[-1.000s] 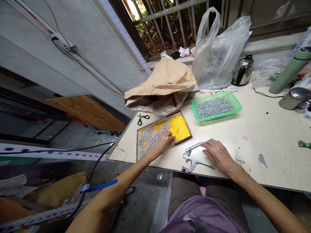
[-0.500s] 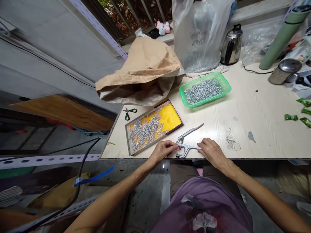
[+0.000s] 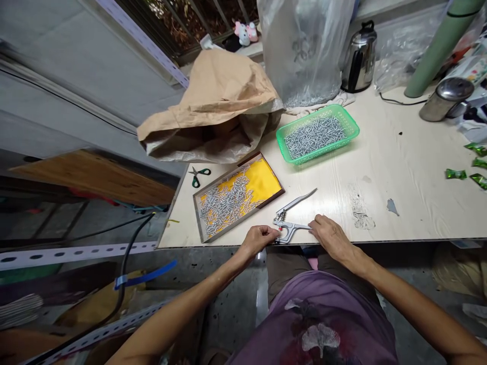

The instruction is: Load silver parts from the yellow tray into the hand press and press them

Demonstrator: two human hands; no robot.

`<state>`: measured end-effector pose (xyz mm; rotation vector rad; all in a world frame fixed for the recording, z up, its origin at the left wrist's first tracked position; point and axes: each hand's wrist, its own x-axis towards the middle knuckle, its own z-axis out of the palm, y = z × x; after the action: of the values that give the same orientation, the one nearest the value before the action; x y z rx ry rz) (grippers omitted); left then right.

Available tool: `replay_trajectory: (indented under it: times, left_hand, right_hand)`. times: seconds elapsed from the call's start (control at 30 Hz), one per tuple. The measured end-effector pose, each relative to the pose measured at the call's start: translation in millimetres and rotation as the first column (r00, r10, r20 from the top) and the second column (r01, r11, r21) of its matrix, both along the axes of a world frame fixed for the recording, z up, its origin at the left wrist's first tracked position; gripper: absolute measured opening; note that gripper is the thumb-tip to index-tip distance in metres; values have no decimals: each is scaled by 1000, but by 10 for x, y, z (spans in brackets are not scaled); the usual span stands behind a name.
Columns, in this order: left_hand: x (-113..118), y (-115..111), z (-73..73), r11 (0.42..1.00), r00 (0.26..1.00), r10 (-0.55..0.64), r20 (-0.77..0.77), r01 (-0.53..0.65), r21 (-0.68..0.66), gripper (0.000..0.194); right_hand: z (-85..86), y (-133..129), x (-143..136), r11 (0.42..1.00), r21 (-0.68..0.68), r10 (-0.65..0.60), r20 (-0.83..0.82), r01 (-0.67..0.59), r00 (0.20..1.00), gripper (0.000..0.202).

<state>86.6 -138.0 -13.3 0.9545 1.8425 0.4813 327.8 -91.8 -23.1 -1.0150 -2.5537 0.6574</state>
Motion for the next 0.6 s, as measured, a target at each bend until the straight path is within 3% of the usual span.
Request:
replay_trajectory:
  times: [0.27,0.37,0.43,0.6]
  left_hand:
    - [-14,33,33,986,998,-44,33,49,-156,25]
    - [-15,32,23,984,998,-37,54,46,-171,25]
    - [-14,26,15,984,998,-26,59,36,-174,25]
    - [-6,10,19,985,999,-2,48,10,-174,23]
  right_hand:
    - [91,79,12,998,39,45,124,-50,991,15]
    - [122,222,8,994,93,33,192,-52,981,65]
    - [125,340,-17,992,98,49,238,-75,970,87]
    - [151,588,-127,982,60,144,359,-176,922,103]
